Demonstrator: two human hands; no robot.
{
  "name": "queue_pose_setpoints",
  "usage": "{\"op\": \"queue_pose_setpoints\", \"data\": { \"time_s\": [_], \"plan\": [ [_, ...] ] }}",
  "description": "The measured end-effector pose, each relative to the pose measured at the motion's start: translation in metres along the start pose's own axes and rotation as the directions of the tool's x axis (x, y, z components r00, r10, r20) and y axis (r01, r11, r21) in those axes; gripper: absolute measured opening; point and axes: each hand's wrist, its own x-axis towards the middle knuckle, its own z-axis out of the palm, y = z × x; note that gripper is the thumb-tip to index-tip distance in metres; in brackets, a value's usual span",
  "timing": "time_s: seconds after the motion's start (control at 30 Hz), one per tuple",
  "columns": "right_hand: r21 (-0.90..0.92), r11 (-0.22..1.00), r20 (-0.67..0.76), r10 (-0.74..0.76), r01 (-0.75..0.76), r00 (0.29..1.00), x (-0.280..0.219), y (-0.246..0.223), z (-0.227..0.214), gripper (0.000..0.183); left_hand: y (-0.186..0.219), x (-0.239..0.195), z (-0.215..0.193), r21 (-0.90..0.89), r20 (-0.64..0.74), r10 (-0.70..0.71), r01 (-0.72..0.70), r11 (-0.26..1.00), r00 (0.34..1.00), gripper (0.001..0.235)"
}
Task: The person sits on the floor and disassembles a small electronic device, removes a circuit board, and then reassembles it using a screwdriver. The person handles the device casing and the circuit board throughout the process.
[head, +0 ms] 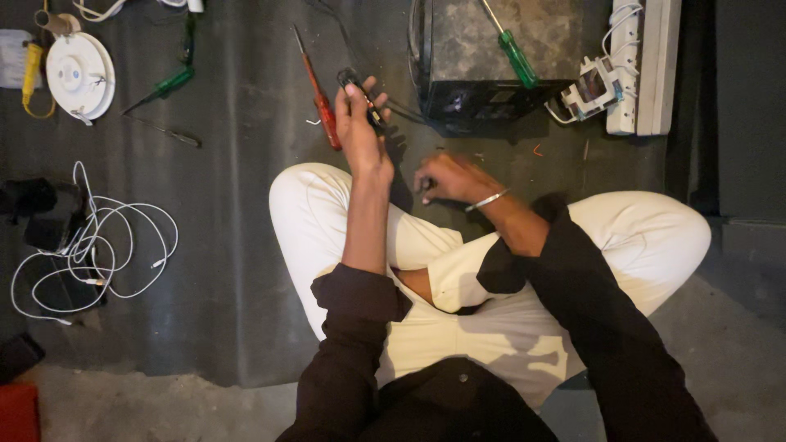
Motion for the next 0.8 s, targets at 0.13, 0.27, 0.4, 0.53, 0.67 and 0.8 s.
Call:
{"op": "queue_pose_setpoints", "data": {
  "time_s": [0.13, 0.27, 0.4, 0.53, 0.67, 0.8],
  "plan": [
    [-0.281, 0.947, 0.096, 0.191, -0.157, 0.977, -0.004, -0.005, 0.013, 0.018, -0.001, 0.000, 0.000, -0.023, 0.046, 0.005, -0.004, 1.000, 0.999, 0.042],
    [-0.515, 0.856, 0.025, 0.071, -0.048, 0.997, -0.007, 0.005, 0.018, 0.010, 0.001, -0.005, 0.004, 0.004, 0.064, -0.020, 0.019, 1.000, 0.998, 0.041],
    [-0.367, 0.929, -0.148, 0.003, -0.058, 0.989, -0.004, 0.009, 0.007, 0.007, 0.004, -0.010, 0.011, 0.051, 0.085, -0.044, 0.040, 0.998, 0.995, 0.040],
    [-0.189, 0.979, -0.347, -0.001, -0.069, 0.938, 0.005, -0.019, -0.026, 0.013, 0.008, -0.014, 0.018, 0.035, 0.138, -0.070, 0.066, 0.997, 0.988, 0.037],
    [0.091, 0.992, -0.607, 0.127, -0.089, 0.785, 0.011, -0.075, -0.071, 0.013, 0.017, -0.023, 0.025, -0.007, 0.247, -0.036, 0.039, 0.999, 0.968, 0.034],
    [0.291, 0.953, -0.796, 0.194, 0.080, 0.573, 0.008, -0.125, -0.098, 0.017, 0.023, -0.037, 0.036, -0.070, 0.410, 0.054, -0.027, 0.997, 0.910, 0.040]
  ]
}}
